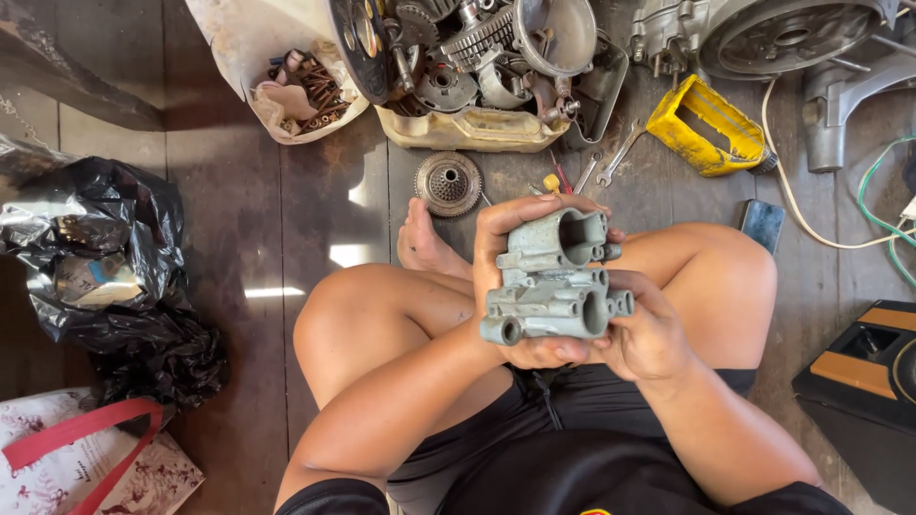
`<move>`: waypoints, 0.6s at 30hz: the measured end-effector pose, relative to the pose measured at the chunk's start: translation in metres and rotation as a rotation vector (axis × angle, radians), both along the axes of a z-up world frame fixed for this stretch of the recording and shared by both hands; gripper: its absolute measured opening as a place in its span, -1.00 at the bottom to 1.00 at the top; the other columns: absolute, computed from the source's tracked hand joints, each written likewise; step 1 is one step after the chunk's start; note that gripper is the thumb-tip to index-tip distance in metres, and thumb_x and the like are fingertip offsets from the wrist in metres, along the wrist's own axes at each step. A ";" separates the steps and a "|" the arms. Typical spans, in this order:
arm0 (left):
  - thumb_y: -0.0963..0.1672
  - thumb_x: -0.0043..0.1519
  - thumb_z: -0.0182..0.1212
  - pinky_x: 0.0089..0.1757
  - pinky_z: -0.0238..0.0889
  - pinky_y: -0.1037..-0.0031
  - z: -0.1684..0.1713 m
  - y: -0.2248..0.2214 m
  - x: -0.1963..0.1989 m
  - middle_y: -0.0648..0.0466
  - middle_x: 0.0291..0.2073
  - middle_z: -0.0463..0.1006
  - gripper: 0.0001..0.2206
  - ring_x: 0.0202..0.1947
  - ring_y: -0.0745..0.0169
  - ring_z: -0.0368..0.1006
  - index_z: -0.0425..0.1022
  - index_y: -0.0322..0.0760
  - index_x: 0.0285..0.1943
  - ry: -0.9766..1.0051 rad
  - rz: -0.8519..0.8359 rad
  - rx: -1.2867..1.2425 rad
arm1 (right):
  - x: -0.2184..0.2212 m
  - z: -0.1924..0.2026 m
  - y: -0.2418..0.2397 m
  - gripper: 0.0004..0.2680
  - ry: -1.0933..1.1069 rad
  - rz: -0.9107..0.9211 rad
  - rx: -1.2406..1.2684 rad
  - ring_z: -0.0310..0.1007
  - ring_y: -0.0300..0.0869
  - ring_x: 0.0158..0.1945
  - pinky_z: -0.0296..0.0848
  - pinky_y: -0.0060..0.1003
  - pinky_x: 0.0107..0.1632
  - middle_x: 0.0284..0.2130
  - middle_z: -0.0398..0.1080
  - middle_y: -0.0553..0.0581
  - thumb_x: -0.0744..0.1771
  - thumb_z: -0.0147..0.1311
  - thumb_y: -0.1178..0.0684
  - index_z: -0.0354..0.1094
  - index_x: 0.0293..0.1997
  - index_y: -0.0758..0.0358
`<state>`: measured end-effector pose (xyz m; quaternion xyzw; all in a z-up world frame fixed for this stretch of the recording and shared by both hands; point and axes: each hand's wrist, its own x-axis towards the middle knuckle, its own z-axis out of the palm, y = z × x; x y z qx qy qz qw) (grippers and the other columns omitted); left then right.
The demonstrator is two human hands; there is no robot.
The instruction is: A person sits on the floor and performs a detailed inspection and disassembly of a motorcycle carburetor using a screwdriver.
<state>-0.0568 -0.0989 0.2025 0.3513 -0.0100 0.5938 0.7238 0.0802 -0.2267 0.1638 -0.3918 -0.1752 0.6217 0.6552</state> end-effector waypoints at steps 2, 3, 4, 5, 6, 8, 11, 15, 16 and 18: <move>0.04 0.04 0.57 0.16 0.51 0.15 -0.005 0.001 -0.002 -0.20 0.23 0.42 -0.16 0.12 -0.04 0.53 0.13 -0.28 0.43 -0.062 -0.039 -0.004 | -0.020 0.031 0.015 -0.92 0.127 0.022 -0.001 0.23 -0.30 -0.52 0.28 -0.42 -0.41 -0.52 0.35 0.11 0.34 -0.02 0.21 0.34 -0.23 0.46; -0.01 0.07 0.57 0.20 0.49 0.08 -0.007 0.002 -0.003 -0.25 0.26 0.40 -0.15 0.16 -0.09 0.52 0.10 -0.27 0.47 -0.125 -0.081 -0.004 | -0.029 0.047 0.023 -0.87 0.254 0.040 0.001 0.17 -0.31 -0.59 0.31 -0.33 -0.40 -0.60 0.27 0.03 0.34 -0.06 0.20 0.30 -0.44 0.34; -0.01 0.07 0.57 0.20 0.49 0.08 -0.002 0.008 -0.010 -0.25 0.26 0.40 -0.15 0.16 -0.09 0.52 0.10 -0.27 0.47 -0.125 -0.084 -0.002 | -0.032 0.052 0.024 -0.87 0.254 0.037 0.004 0.17 -0.31 -0.59 0.31 -0.33 -0.40 -0.60 0.27 0.03 0.34 -0.06 0.20 0.30 -0.44 0.34; 0.09 0.13 0.48 0.19 0.52 0.05 0.003 0.012 -0.016 -0.19 0.24 0.41 -0.18 0.14 -0.09 0.53 0.08 -0.21 0.46 -0.031 -0.053 0.042 | -0.036 0.058 0.024 -0.85 0.275 0.020 0.023 0.09 -0.31 -0.61 0.23 -0.35 -0.43 -0.65 0.21 0.00 0.33 -0.04 0.17 0.26 -0.48 0.28; 0.20 0.19 0.39 0.19 0.55 0.02 0.008 0.016 -0.022 -0.14 0.22 0.42 -0.19 0.11 -0.09 0.54 0.05 -0.14 0.46 0.063 -0.021 0.087 | -0.039 0.065 0.023 -0.82 0.297 0.002 0.042 0.02 -0.30 -0.64 0.16 -0.37 -0.47 -0.70 0.15 -0.02 0.33 -0.02 0.14 0.21 -0.53 0.23; 0.24 0.21 0.31 0.16 0.52 0.06 0.017 0.015 -0.028 -0.19 0.22 0.41 -0.21 0.08 -0.11 0.54 0.05 -0.13 0.44 0.121 0.008 0.116 | -0.043 0.069 0.021 -0.82 0.305 0.007 0.052 0.02 -0.30 -0.62 0.15 -0.36 -0.46 -0.70 0.13 -0.03 0.34 -0.03 0.14 0.22 -0.52 0.23; 0.26 0.22 0.28 0.12 0.52 0.07 0.017 0.016 -0.027 -0.26 0.23 0.40 -0.21 0.06 -0.17 0.54 0.06 -0.16 0.42 0.137 0.008 0.127 | -0.044 0.068 0.022 -0.83 0.259 0.093 0.121 0.15 -0.25 -0.57 0.28 -0.26 -0.34 -0.62 0.19 0.03 0.38 0.01 0.07 0.25 -0.38 0.29; 0.17 0.16 0.41 0.08 0.54 0.05 0.013 0.018 -0.023 -0.33 0.21 0.42 -0.20 0.05 -0.22 0.55 0.11 -0.19 0.44 0.024 -0.048 0.079 | -0.038 0.069 0.029 -0.60 0.038 0.258 0.181 0.29 -0.14 -0.49 0.34 -0.22 -0.22 -0.48 0.33 0.20 0.44 -0.07 -0.27 0.26 -0.10 0.41; 0.17 0.16 0.41 0.08 0.54 0.05 0.014 0.019 -0.023 -0.33 0.21 0.42 -0.20 0.05 -0.22 0.55 0.11 -0.19 0.44 0.023 -0.052 0.081 | -0.035 0.063 0.026 -0.60 0.036 0.254 0.182 0.29 -0.14 -0.49 0.34 -0.22 -0.22 -0.48 0.33 0.20 0.44 -0.07 -0.27 0.26 -0.10 0.41; 0.19 0.20 0.37 0.14 0.50 0.02 0.017 0.016 -0.025 -0.26 0.24 0.38 -0.23 0.09 -0.22 0.52 0.07 -0.17 0.41 0.123 -0.069 0.110 | -0.032 0.053 0.017 -0.77 0.148 0.247 0.159 0.30 -0.08 -0.39 0.35 -0.22 -0.25 -0.30 0.38 0.25 0.46 -0.08 0.00 0.31 -0.10 0.47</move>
